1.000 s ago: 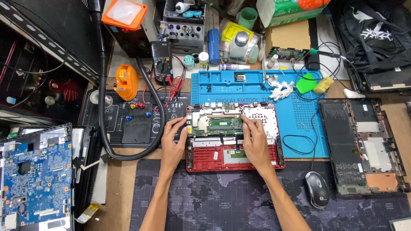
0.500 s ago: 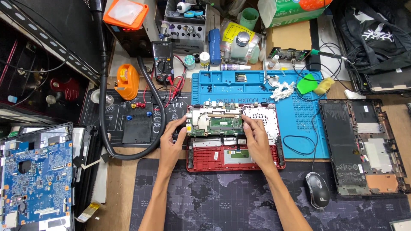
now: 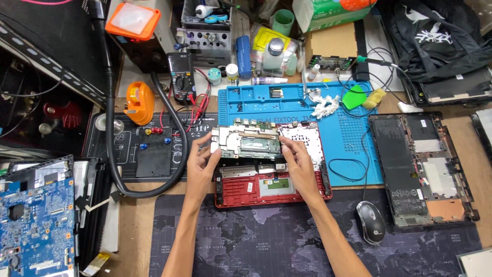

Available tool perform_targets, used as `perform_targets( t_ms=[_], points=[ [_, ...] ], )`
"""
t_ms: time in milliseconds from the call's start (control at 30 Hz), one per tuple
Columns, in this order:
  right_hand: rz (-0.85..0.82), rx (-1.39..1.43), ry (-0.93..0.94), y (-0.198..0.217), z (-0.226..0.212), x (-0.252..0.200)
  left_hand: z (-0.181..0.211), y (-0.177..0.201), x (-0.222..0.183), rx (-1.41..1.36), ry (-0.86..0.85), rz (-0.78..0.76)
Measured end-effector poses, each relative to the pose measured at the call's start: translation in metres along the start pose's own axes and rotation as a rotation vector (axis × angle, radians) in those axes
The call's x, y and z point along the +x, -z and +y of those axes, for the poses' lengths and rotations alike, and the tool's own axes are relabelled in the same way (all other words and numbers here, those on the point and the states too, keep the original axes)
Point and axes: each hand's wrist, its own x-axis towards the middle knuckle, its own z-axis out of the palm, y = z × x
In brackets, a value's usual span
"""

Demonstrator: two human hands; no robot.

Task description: Disassembling a laptop by disconnecting internal cables and removing the motherboard from the chassis.

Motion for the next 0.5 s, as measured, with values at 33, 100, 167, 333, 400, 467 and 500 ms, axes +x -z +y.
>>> perform_targets(
  t_ms=[33,100,167,333,400,467,500],
  points=[
    [0.003,0.000,-0.001,0.000,0.003,0.001,-0.006,-0.004,0.002,0.000,0.000,-0.004],
    [-0.016,0.019,-0.023,0.000,0.009,0.003,-0.017,-0.011,0.007,0.020,0.006,0.018],
    [-0.025,0.000,-0.007,0.004,0.009,0.004,-0.001,-0.024,0.008,-0.031,0.020,0.014],
    [0.008,0.061,0.007,0.020,-0.004,0.013,0.004,-0.031,0.014,-0.082,0.034,0.094],
    [0.112,-0.105,0.080,0.028,-0.012,0.020,-0.003,-0.027,0.015,-0.095,0.043,0.126],
    [0.099,-0.203,0.118,0.039,-0.003,0.039,-0.004,-0.027,0.015,-0.090,0.048,0.125],
    [0.083,-0.301,0.154,0.044,0.002,0.049,-0.005,-0.027,0.014,-0.086,0.056,0.128]
  ],
)
